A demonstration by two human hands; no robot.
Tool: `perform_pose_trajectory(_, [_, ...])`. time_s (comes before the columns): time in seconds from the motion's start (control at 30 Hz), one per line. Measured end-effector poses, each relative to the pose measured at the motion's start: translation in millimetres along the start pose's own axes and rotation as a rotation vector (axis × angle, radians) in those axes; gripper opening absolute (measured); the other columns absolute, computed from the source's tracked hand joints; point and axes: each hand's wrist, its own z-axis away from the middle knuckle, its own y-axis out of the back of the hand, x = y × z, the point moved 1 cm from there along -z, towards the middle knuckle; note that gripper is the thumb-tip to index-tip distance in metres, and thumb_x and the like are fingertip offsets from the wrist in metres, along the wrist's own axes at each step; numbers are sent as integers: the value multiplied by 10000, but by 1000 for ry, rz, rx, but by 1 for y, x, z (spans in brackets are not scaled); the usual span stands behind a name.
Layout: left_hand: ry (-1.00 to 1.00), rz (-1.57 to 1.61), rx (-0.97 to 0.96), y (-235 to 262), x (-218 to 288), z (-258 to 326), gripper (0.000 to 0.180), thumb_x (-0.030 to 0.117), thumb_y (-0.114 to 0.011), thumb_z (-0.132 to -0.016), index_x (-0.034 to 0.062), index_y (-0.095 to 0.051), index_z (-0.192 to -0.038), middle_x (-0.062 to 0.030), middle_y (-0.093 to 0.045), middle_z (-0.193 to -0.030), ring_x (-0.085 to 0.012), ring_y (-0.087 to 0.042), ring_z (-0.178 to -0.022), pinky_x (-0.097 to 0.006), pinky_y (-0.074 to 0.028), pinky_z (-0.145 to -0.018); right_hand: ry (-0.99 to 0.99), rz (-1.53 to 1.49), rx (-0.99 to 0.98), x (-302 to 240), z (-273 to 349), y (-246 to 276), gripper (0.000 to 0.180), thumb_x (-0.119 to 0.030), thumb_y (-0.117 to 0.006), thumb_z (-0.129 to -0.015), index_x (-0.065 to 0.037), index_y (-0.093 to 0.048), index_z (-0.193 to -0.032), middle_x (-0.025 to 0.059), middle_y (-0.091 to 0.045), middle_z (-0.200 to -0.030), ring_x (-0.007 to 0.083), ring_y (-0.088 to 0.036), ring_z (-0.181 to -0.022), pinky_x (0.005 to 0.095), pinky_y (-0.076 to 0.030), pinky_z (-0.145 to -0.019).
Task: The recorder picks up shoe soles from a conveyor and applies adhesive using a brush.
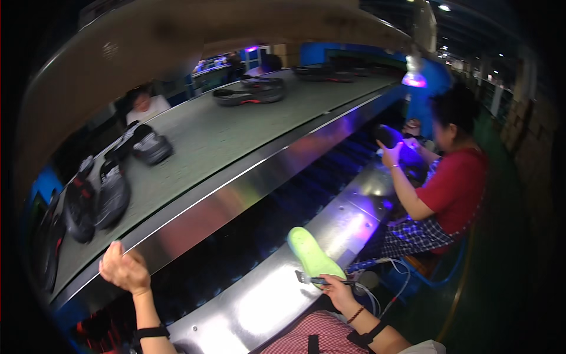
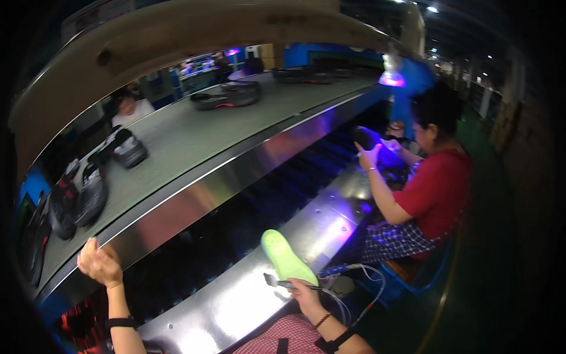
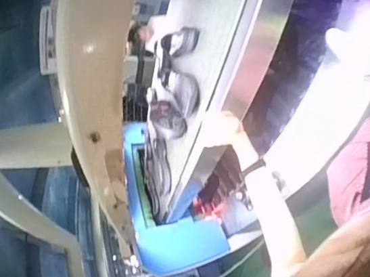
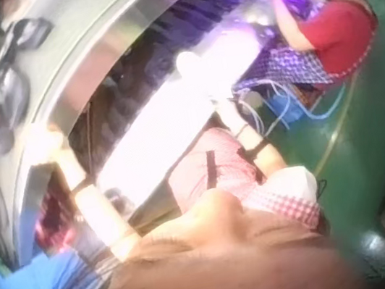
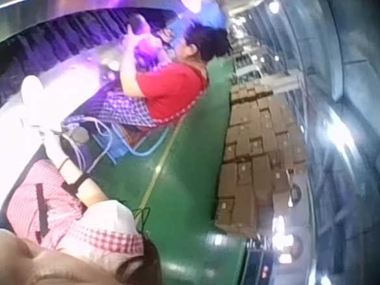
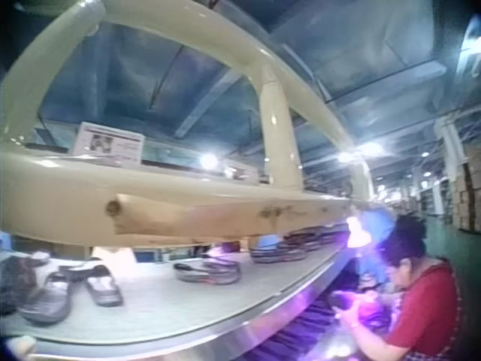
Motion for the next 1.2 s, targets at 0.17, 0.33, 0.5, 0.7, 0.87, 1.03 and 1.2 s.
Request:
perform_pose_trajectory(0.17, [-2, -43, -51, -8, -10, 11, 403, 262, -316, -974, 37, -596, -1157, -105, -622, -1179, -265, -534, -1155, -423, -276, -1060, -40, 30, 18, 0, -3, -3, 233, -156, -585, -915, -15, -655, -1085, 51, -668, -1001, 125, -616, -785, 252, -478, -695])
perform_pose_trajectory(0.33, [-26, -34, -39, -20, -22, 21, 427, 265, -308, -992, 10, -569, -1214, -134, -595, -1230, -295, -518, -1180, -428, -278, -1068, -57, 26, 37, -1, -11, 1, 218, -139, -585, -919, -13, -655, -1082, 52, -677, -994, 108, -616, -793, 230, -481, -669])
perform_pose_trajectory(0.5, [-86, 2, -11, -25, -31, 26, 400, 225, -314, -1006, 8, -552, -1244, -131, -586, -1256, -285, -527, -1180, -392, -331, -1038, -84, 34, 7, -2, -15, 8, 251, -208, -609, -915, -45, -671, -1096, 35, -678, -1033, 98, -598, -855, 234, -460, -696])
perform_pose_trajectory(0.7, [-87, -3, -4, -24, -30, 23, 405, 237, -310, -1010, 20, -562, -1241, -114, -588, -1263, -272, -532, -1180, -378, -338, -1035, -68, 32, -3, -8, -15, 11, 254, -167, -565, -938, -8, -649, -1117, 68, -676, -1051, 110, -617, -857, 237, -484, -731])
perform_pose_trajectory(0.87, [-77, -23, -5, -20, -22, 19, 413, 250, -302, -1011, 25, -573, -1227, -114, -593, -1250, -274, -529, -1174, -379, -326, -1043, -78, 39, 9, -14, -11, 11, 267, -156, -554, -944, 11, -627, -1140, 88, -672, -1043, 131, -627, -873, 263, -497, -769])
perform_pose_trajectory(1.03, [-49, -9, 4, -18, -11, 16, 413, 253, -306, -1004, 23, -574, -1217, -118, -599, -1225, -280, -527, -1154, -400, -322, -1039, -75, 49, 1, -17, -8, 7, 255, -164, -567, -932, -8, -649, -1117, 66, -681, -1051, 107, -622, -837, 240, -480, -728])
perform_pose_trajectory(1.2, [-40, -12, -5, -17, -6, 14, 417, 268, -304, -1001, 26, -581, -1196, -119, -604, -1201, -288, -531, -1133, -402, -322, -1032, -78, 57, 0, -19, -5, 5, 271, -160, -563, -937, 15, -625, -1135, 90, -667, -1062, 140, -636, -862, 262, -494, -763])
